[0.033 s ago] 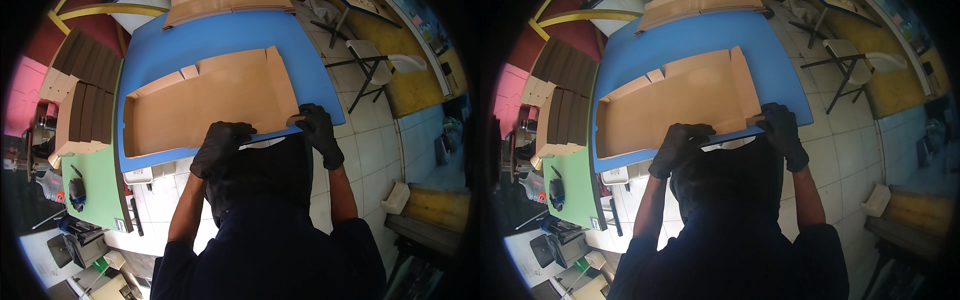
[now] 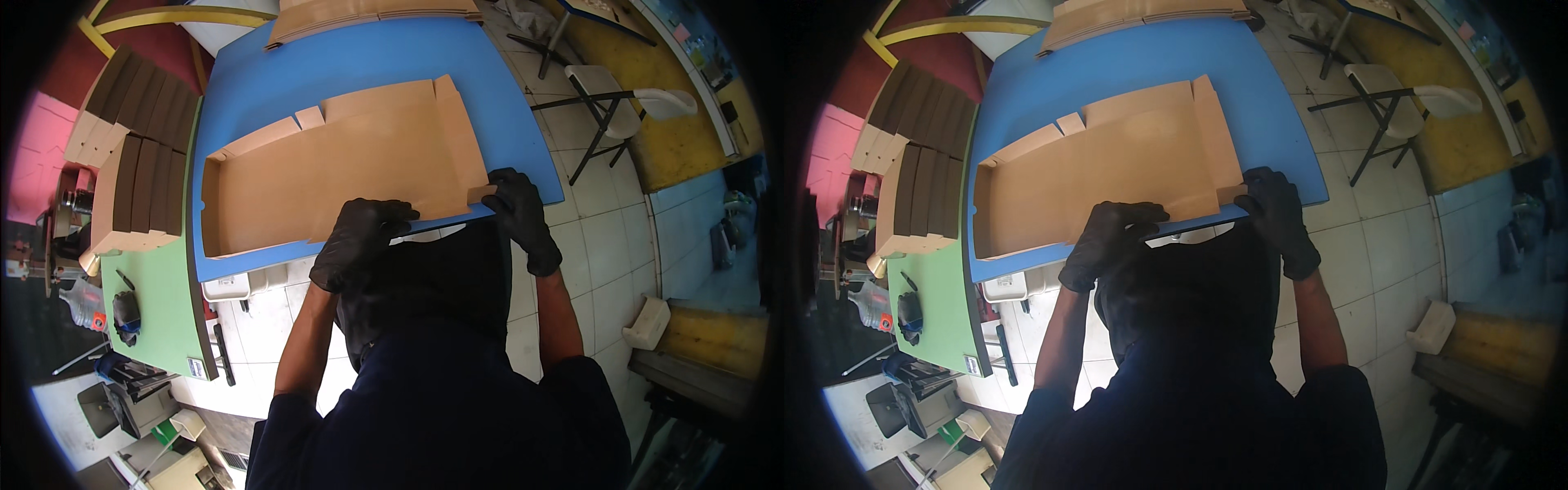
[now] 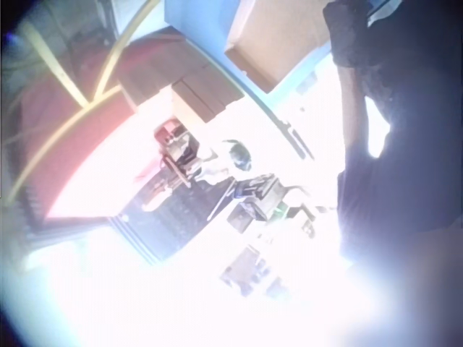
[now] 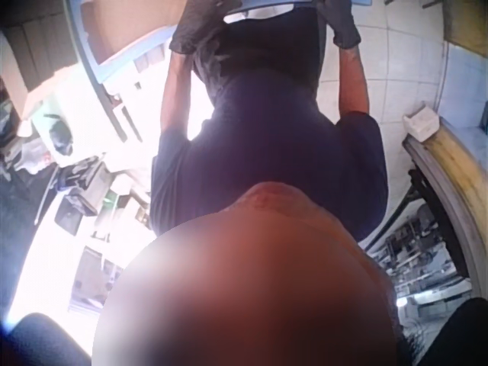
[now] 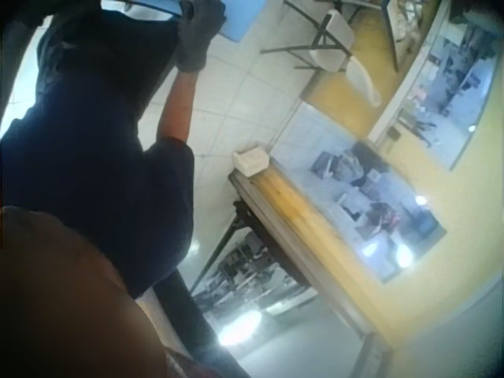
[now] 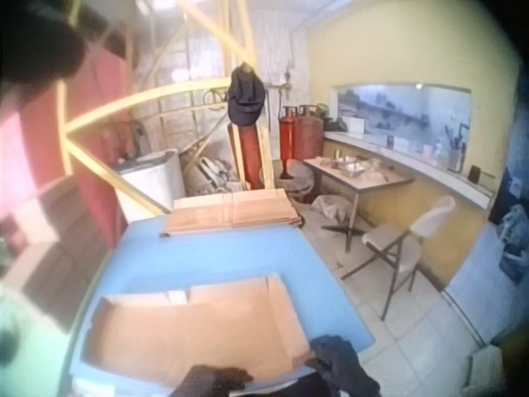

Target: The person assembles flat cardboard sheets into boxes by folding and tucking the flaps. They repeatedly pick up a flat sheet, fold the sides, and secure the tabs to form a box, then place the finished box on a stack.

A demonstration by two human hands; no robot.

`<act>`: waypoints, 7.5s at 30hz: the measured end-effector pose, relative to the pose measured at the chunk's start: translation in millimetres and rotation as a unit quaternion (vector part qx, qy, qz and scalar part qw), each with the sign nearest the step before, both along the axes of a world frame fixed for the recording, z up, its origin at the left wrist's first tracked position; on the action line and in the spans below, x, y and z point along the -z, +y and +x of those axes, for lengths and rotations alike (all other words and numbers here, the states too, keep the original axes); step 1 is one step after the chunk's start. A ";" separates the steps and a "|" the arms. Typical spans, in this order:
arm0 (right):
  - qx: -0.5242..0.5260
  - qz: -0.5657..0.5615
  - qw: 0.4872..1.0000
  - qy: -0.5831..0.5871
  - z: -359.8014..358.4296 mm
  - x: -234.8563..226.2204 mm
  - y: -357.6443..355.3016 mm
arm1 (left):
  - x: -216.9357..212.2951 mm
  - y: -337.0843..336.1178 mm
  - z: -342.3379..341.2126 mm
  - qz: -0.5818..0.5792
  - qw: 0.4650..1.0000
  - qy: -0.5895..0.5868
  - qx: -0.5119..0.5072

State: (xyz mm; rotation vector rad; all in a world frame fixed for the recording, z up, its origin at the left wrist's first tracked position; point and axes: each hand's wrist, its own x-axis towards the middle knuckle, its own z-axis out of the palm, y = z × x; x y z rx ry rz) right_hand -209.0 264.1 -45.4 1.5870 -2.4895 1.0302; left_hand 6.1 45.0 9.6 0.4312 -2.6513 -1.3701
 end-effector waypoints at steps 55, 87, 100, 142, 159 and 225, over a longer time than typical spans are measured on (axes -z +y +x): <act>0.277 -0.398 0.690 -0.538 64.3 9.5 -35.3 | 20.3 13.8 -170.5 0.141 0.976 0.012 0.164; 0.287 -0.278 0.861 -0.314 6.2 -5.9 15.6 | 23.9 38.3 -113.0 -0.090 0.919 0.143 0.356; 0.122 -0.036 0.947 -0.296 22.6 -19.4 3.9 | -20.3 19.8 -32.6 -0.257 0.937 0.011 0.235; 0.083 -0.234 0.743 -0.622 101.2 -2.2 -64.7 | 6.5 -12.5 -27.2 0.033 0.997 -0.064 -0.030; 0.040 -0.126 0.799 -0.586 82.0 -21.1 -54.1 | 3.2 -29.7 -33.8 0.107 0.990 -0.080 0.042; 0.050 -0.142 0.849 -0.506 -24.1 -35.8 -55.3 | 32.0 -91.9 3.9 0.213 0.950 -0.050 -0.222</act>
